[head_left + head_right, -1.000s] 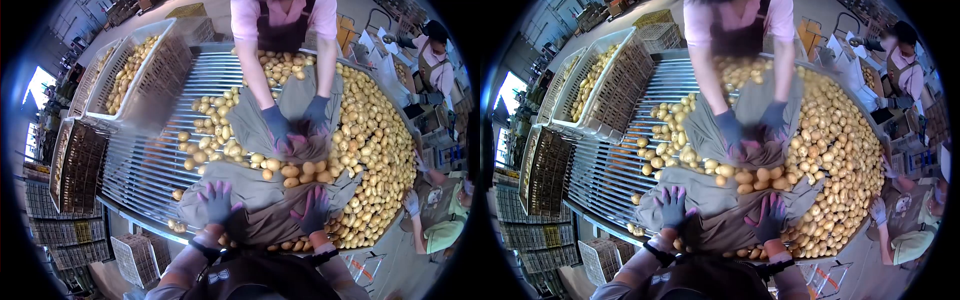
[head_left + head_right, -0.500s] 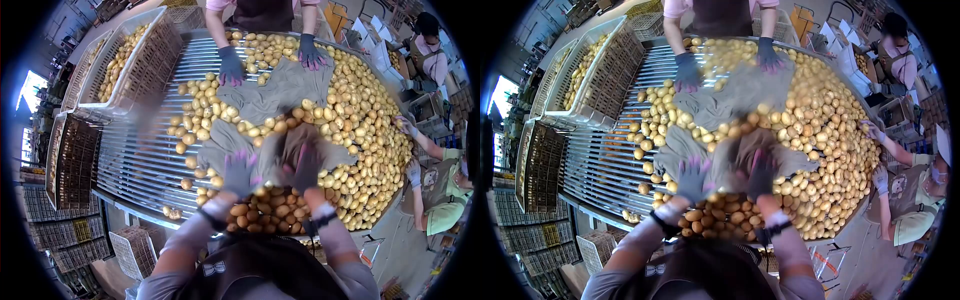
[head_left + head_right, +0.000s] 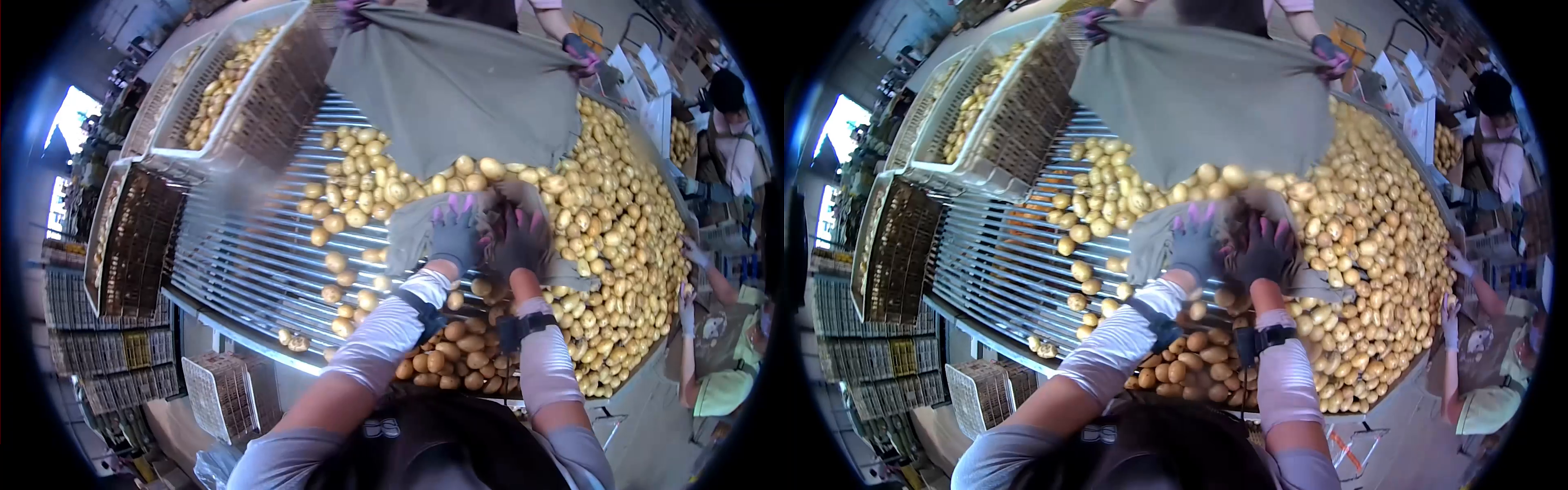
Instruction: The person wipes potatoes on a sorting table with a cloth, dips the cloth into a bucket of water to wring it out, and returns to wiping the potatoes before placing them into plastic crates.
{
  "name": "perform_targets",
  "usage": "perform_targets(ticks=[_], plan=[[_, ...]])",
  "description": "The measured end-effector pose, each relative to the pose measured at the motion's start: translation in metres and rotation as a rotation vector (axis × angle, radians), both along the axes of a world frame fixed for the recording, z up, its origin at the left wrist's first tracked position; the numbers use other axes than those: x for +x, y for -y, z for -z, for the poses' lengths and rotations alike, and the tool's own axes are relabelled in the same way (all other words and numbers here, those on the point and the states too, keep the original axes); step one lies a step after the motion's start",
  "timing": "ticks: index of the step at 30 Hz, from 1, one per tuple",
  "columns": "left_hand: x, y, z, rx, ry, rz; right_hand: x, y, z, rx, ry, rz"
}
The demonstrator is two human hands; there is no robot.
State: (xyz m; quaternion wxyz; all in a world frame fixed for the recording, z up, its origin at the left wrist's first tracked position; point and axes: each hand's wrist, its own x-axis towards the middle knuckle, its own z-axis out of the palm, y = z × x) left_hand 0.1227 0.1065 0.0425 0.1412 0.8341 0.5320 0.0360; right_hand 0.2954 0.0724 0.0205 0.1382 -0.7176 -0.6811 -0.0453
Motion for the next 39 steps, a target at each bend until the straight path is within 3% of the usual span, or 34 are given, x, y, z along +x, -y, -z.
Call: perform_targets(ticks=[3, 4, 5, 6, 8, 10, 11, 12, 14, 16, 17, 18, 19, 20, 22, 24, 26, 28, 29, 30, 32, 33, 34, 35, 36, 37, 38, 39], plan=[[-0.019, 0.041, 0.031, -0.026, -0.102, 0.098, -0.010, 0.034, -0.016, 0.030, -0.027, -0.089], [-0.037, 0.072, 0.030, -0.022, -0.048, 0.160, -0.007, 0.060, -0.008, 0.081, 0.050, -0.172], [-0.063, 0.104, 0.033, 0.067, 0.244, 0.169, -0.005, 0.088, -0.002, 0.028, -0.053, -0.269], [-0.082, 0.136, 0.058, 0.128, 0.185, 0.247, -0.006, 0.120, -0.004, -0.034, -0.076, -0.350], [-0.116, 0.176, 0.043, 0.054, 0.270, 0.232, -0.021, 0.173, -0.024, -0.159, -0.216, -0.236], [-0.132, 0.189, 0.035, -0.154, 0.204, 0.288, -0.009, 0.187, 0.009, -0.336, -0.542, -0.105], [-0.127, 0.180, 0.027, -0.201, 0.160, 0.269, -0.012, 0.184, 0.005, -0.349, -0.539, -0.115], [-0.119, 0.175, 0.041, -0.204, 0.164, 0.257, -0.014, 0.174, 0.002, -0.211, -0.379, -0.135], [-0.103, 0.147, 0.087, 0.022, 0.221, 0.212, -0.020, 0.142, -0.013, -0.036, -0.210, -0.157], [-0.093, 0.093, -0.004, -0.421, 0.106, 0.229, -0.012, 0.116, -0.026, 0.061, -0.097, -0.291], [-0.094, 0.074, 0.006, -0.433, 0.155, 0.227, 0.001, 0.107, -0.027, 0.071, -0.089, -0.301], [-0.098, 0.060, 0.019, -0.449, 0.207, 0.221, 0.020, 0.097, -0.024, -0.080, -0.194, -0.318], [-0.109, 0.052, 0.005, -0.322, 0.286, 0.169, 0.027, 0.089, -0.023, -0.236, -0.299, -0.333], [-0.124, 0.050, -0.017, -0.198, 0.357, 0.115, 0.022, 0.084, -0.033, -0.235, -0.297, -0.345], [-0.172, 0.071, -0.093, -0.240, 0.592, -0.207, 0.009, 0.074, -0.076, -0.290, -0.263, -0.236], [-0.231, 0.081, -0.108, -0.042, 0.599, -0.215, -0.031, 0.071, -0.125, -0.256, -0.216, -0.258], [-0.274, 0.113, -0.170, -0.085, 0.655, -0.412, -0.080, 0.073, -0.144, -0.085, -0.214, -0.361], [-0.328, 0.142, -0.163, 0.349, 0.523, -0.440, -0.141, 0.078, -0.142, 0.199, -0.379, -0.592], [-0.349, 0.157, -0.172, 0.365, 0.594, -0.507, -0.176, 0.080, -0.139, 0.359, -0.489, -0.724], [-0.376, 0.170, -0.166, 0.339, 0.722, -0.613, -0.210, 0.088, -0.154, 0.257, -0.677, -0.836], [-0.435, 0.203, -0.109, 0.449, 0.589, -0.827, -0.274, 0.109, -0.146, 0.072, -0.607, -0.854], [-0.446, 0.220, -0.102, 0.247, 0.385, -0.823, -0.307, 0.111, -0.116, 0.326, -0.508, -1.038], [-0.451, 0.237, -0.093, 0.051, 0.185, -0.802, -0.325, 0.116, -0.106, -0.189, -0.365, -1.208], [-0.461, 0.264, -0.050, 0.106, 0.071, -0.704, -0.345, 0.125, -0.086, -0.348, -0.139, -1.309], [-0.454, 0.282, -0.004, 0.165, -0.027, -0.590, -0.350, 0.138, -0.049, -0.362, -0.052, -1.356], [-0.423, 0.287, -0.001, 0.171, 0.042, -0.593, -0.354, 0.150, -0.016, -0.374, 0.032, -1.404], [-0.398, 0.292, 0.000, 0.172, 0.107, -0.599, -0.345, 0.162, 0.016, -0.225, -0.029, -1.435], [-0.375, 0.289, -0.009, 0.088, 0.036, -0.566, -0.330, 0.159, 0.015, -0.131, -0.078, -1.420]])
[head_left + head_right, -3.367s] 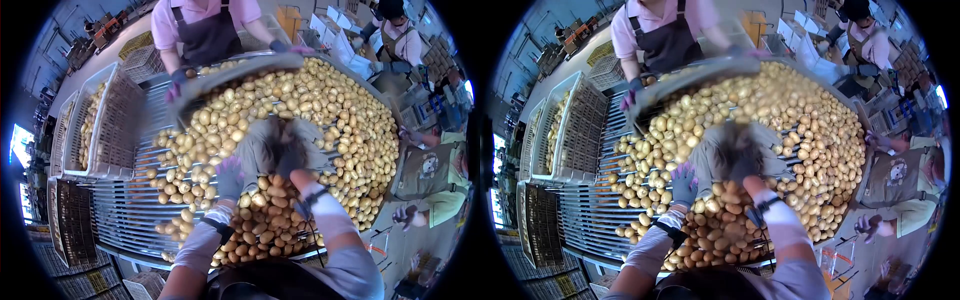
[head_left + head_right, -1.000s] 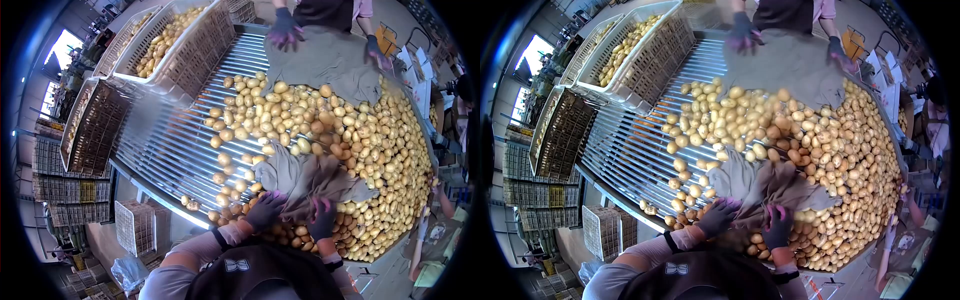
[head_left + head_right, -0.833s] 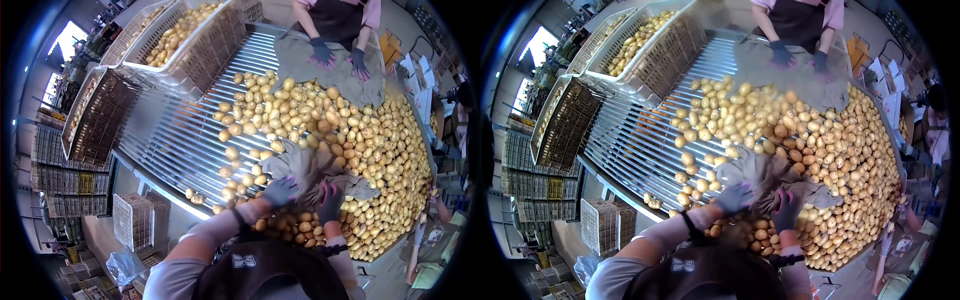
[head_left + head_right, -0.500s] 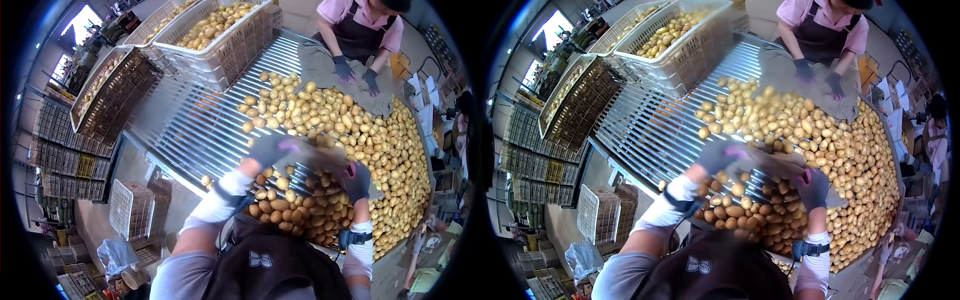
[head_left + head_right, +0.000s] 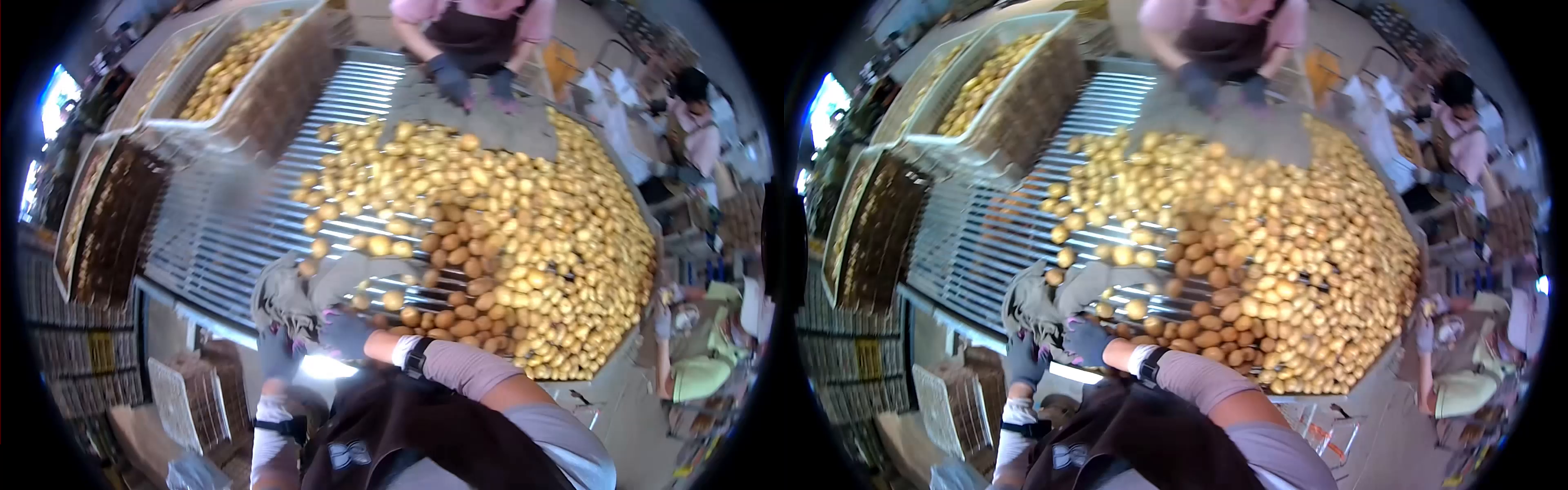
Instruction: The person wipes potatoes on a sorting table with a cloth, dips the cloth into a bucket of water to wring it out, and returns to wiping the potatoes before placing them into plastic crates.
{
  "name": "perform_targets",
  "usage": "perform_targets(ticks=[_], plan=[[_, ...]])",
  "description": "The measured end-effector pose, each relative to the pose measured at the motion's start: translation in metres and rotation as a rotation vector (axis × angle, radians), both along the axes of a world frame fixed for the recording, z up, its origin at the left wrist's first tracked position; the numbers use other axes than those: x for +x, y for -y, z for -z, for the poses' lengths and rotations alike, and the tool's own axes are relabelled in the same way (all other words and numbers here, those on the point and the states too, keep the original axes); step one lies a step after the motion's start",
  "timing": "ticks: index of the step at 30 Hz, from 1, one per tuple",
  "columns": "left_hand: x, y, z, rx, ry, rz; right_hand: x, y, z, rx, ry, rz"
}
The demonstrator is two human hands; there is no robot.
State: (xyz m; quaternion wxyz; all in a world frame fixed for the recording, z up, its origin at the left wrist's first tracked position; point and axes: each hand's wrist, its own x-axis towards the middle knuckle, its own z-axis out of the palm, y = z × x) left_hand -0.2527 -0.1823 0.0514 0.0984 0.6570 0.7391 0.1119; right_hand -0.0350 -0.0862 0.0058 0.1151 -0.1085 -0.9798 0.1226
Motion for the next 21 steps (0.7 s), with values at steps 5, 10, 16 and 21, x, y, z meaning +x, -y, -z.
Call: perform_targets(ticks=[5, 10, 16, 21], plan=[[0.066, -0.010, 0.057, -0.047, 0.074, 0.189, 0.092, -0.025, -0.008, -0.055, 0.165, 0.214], [0.179, -0.068, 0.037, -0.156, 0.356, 0.521, 0.242, -0.071, -0.048, -0.213, 0.124, 0.638], [0.273, -0.143, -0.035, -0.441, 0.371, 0.845, 0.341, -0.039, -0.100, -0.152, 0.101, 1.069], [0.208, -0.149, -0.105, -0.569, 1.214, 0.504, 0.370, 0.015, -0.078, -0.254, -0.378, 0.869]])
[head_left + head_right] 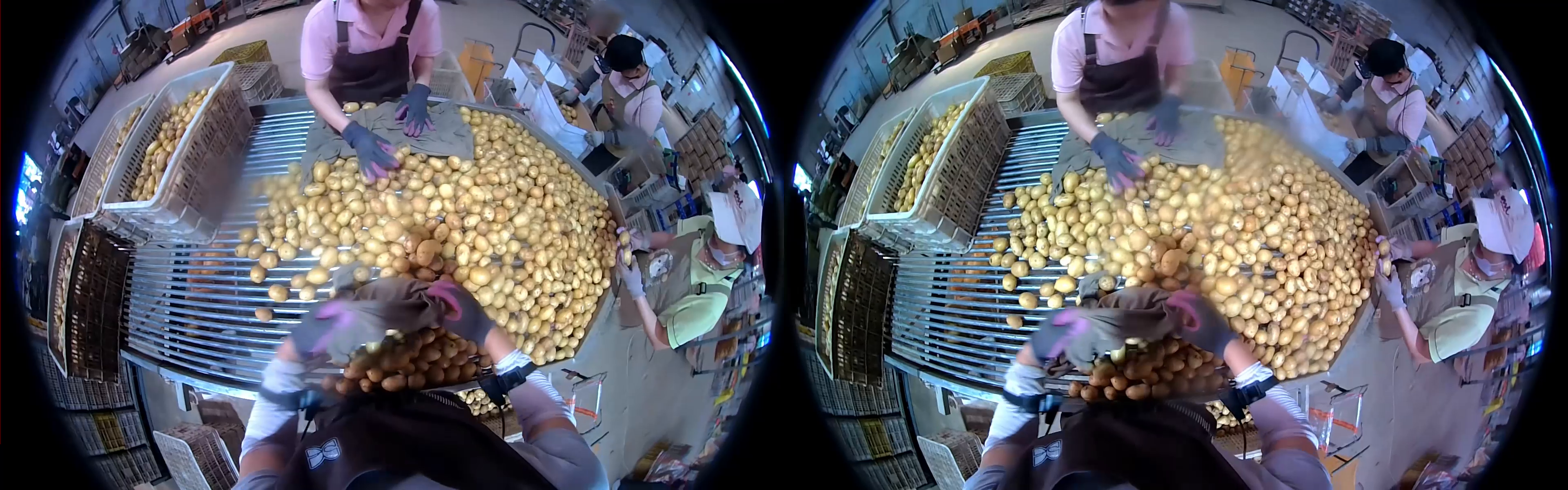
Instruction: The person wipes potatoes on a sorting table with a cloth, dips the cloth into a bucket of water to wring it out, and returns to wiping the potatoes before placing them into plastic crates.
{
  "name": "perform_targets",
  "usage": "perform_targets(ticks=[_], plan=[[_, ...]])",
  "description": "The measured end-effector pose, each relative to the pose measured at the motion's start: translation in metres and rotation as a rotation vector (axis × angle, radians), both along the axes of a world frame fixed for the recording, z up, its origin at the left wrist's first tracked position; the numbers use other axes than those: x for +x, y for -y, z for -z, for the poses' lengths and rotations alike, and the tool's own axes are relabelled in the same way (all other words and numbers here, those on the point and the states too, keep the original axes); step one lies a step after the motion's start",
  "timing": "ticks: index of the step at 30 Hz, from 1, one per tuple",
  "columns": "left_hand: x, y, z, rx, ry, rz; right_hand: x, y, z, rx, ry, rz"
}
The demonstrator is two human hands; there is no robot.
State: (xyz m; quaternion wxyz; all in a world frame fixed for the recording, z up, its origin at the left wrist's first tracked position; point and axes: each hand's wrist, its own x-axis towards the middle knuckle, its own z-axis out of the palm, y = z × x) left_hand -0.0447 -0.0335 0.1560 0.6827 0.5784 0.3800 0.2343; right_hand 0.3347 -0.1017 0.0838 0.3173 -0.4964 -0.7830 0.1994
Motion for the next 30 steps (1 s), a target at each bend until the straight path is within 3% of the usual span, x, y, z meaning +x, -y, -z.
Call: perform_targets(ticks=[1, 2, 3, 4, 6, 8, 10, 11, 12, 14, 20, 22, 26, 30], plan=[[-0.028, -0.009, -0.011, 0.168, -0.073, -0.049, 0.008, 0.004, 0.009, 0.020, -0.072, 0.135], [-0.051, -0.005, -0.028, 0.057, 0.055, -0.196, 0.012, 0.007, 0.015, 0.039, -0.143, 0.267], [-0.094, -0.009, 0.012, 0.426, -0.092, -0.203, 0.013, 0.005, -0.003, -0.246, -0.295, 0.398], [-0.109, -0.002, 0.018, 0.508, -0.257, -0.309, 0.018, -0.002, 0.008, -0.249, -0.297, 0.398], [-0.113, 0.010, 0.047, 0.662, -0.661, -0.334, 0.029, -0.019, 0.041, -0.188, -0.189, 0.625], [-0.107, 0.027, 0.091, 0.750, -0.906, -0.278, 0.016, -0.041, 0.036, -0.208, -0.158, 0.619], [-0.081, 0.048, 0.111, 0.784, -0.994, -0.244, 0.008, -0.067, 0.052, -0.231, 0.175, 0.565], [-0.073, 0.055, 0.113, 0.785, -1.014, -0.239, -0.004, -0.071, 0.055, -0.113, 0.374, 0.615], [-0.071, 0.058, 0.114, 0.786, -1.028, -0.230, -0.010, -0.076, 0.057, -0.118, 0.377, 0.607], [-0.074, 0.065, 0.113, 0.779, -1.018, -0.240, -0.016, -0.095, 0.054, -0.374, 0.404, 0.697], [-0.063, 0.073, 0.099, 0.818, -0.952, -0.229, -0.006, -0.087, 0.037, -0.367, 0.359, 0.507], [-0.043, 0.065, 0.087, 0.850, -0.907, -0.204, -0.004, -0.078, 0.037, -0.458, 0.055, 0.545], [0.005, 0.052, 0.057, 0.908, -0.820, -0.133, -0.043, -0.039, 0.032, -0.329, -0.284, 0.430], [0.036, 0.051, 0.033, 0.900, -0.776, -0.017, -0.102, -0.001, -0.004, -0.101, -0.307, 0.259]])
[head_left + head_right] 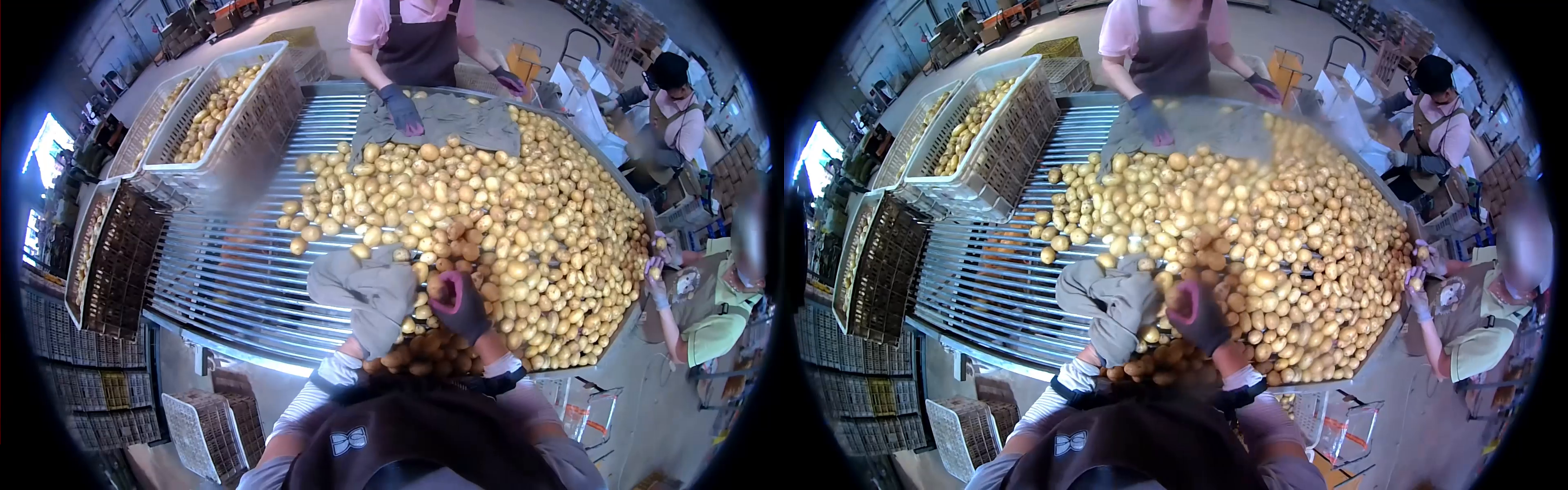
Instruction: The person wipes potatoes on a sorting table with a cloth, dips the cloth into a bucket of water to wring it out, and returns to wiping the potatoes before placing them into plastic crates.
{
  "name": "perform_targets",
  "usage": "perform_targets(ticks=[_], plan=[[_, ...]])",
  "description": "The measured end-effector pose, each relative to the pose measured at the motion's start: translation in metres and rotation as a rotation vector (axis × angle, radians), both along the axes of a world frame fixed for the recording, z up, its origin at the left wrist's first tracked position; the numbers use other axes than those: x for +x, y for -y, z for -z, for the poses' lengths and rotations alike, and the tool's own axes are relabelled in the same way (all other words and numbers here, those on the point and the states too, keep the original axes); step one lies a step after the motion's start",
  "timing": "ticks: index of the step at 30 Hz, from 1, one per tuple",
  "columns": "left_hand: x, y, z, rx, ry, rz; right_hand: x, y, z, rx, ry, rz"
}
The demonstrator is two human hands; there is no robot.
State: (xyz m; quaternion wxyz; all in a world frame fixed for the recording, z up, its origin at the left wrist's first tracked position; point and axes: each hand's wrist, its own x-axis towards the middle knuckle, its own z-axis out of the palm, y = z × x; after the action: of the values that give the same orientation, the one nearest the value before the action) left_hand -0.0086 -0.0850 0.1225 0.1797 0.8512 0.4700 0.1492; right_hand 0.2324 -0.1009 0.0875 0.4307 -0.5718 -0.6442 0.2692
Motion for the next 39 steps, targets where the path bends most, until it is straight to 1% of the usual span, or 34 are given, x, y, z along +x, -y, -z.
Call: perform_targets(ticks=[2, 3, 4, 7, 9, 10, 11, 12, 13, 15, 17, 18, 20, 21, 23, 24, 25, 26, 27, 28, 29, 30, 31, 32, 34, 35, 37, 38, 39], plan=[[0.008, 0.003, -0.006, -0.028, -0.030, 0.032, -0.019, 0.005, -0.003, 0.157, 0.010, -0.156], [0.012, 0.007, -0.005, -0.026, -0.051, 0.039, -0.025, 0.007, -0.005, 0.242, 0.088, -0.210], [0.015, 0.010, -0.003, -0.011, -0.073, 0.039, -0.031, 0.011, -0.007, 0.245, 0.088, -0.206], [0.021, 0.016, 0.004, 0.130, -0.171, 0.047, -0.048, 0.022, -0.010, 0.129, 0.163, -0.171], [0.022, 0.017, 0.007, 0.203, -0.205, 0.053, -0.052, 0.026, -0.014, 0.100, 0.134, -0.177], [0.022, 0.016, 0.010, 0.135, -0.157, 0.041, -0.054, 0.027, -0.018, 0.075, 0.097, -0.199], [0.022, 0.016, 0.011, 0.067, -0.110, 0.027, -0.052, 0.027, -0.021, 0.078, 0.115, -0.222], [0.022, 0.014, 0.008, -0.066, -0.020, -0.010, -0.052, 0.026, -0.017, 0.076, 0.117, -0.212], [0.024, 0.012, 0.005, -0.068, -0.019, -0.003, -0.051, 0.025, -0.012, 0.098, 0.098, -0.237], [0.028, 0.007, -0.007, -0.216, -0.164, -0.081, -0.048, 0.024, -0.009, 0.116, 0.081, -0.264], [0.023, 0.005, -0.004, -0.168, -0.094, -0.063, -0.043, 0.026, -0.012, 0.057, -0.004, -0.293], [0.021, 0.005, -0.002, -0.131, -0.035, -0.054, -0.039, 0.027, -0.016, 0.053, -0.006, -0.296], [0.011, 0.000, 0.000, -0.097, 0.133, -0.064, -0.020, 0.029, -0.026, -0.051, -0.069, -0.413], [0.003, -0.004, -0.001, -0.130, 0.253, -0.110, -0.004, 0.029, -0.028, -0.106, -0.046, -0.353], [-0.022, -0.017, -0.009, -0.269, 0.557, -0.281, 0.047, 0.036, 0.000, -0.104, -0.110, -0.067], [-0.037, -0.024, -0.015, -0.325, 0.726, -0.403, 0.066, 0.036, -0.010, -0.037, -0.139, 0.149], [-0.055, -0.031, -0.023, -0.329, 0.867, -0.518, 0.112, 0.026, 0.015, 0.063, 0.374, 0.215], [-0.074, -0.038, -0.028, -0.265, 0.915, -0.618, 0.120, 0.032, 0.012, 0.220, 0.726, 0.503], [-0.094, -0.043, -0.028, -0.137, 0.828, -0.685, 0.133, 0.032, 0.014, 0.078, 0.601, 0.555], [-0.113, -0.046, -0.024, 0.011, 0.618, -0.719, 0.134, 0.027, 0.019, 0.072, 0.602, 0.552], [-0.129, -0.049, -0.016, 0.110, 0.405, -0.726, 0.133, 0.021, 0.025, -0.033, 0.640, 0.439], [-0.140, -0.050, -0.004, 0.154, 0.231, -0.708, 0.131, 0.015, 0.028, -0.136, 0.673, 0.325], [-0.149, -0.051, 0.009, 0.167, 0.095, -0.674, 0.116, 0.005, 0.031, -0.225, 0.748, 0.279], [-0.153, -0.049, 0.025, 0.149, 0.010, -0.622, 0.098, -0.005, 0.037, -0.226, 0.744, 0.275], [-0.151, -0.042, 0.053, 0.112, -0.100, -0.511, 0.068, -0.022, 0.054, -0.201, 1.035, 0.337], [-0.145, -0.037, 0.066, 0.102, -0.134, -0.457, 0.062, -0.025, 0.055, -0.198, 1.034, 0.334], [-0.124, -0.026, 0.082, 0.092, -0.170, -0.361, 0.054, -0.029, 0.051, -0.182, 0.897, 0.327], [-0.115, -0.021, 0.088, 0.091, -0.174, -0.330, 0.053, -0.028, 0.049, -0.178, 0.900, 0.327], [-0.102, -0.016, 0.093, 0.093, -0.173, -0.300, 0.052, -0.025, 0.048, -0.299, 0.602, 0.233]])
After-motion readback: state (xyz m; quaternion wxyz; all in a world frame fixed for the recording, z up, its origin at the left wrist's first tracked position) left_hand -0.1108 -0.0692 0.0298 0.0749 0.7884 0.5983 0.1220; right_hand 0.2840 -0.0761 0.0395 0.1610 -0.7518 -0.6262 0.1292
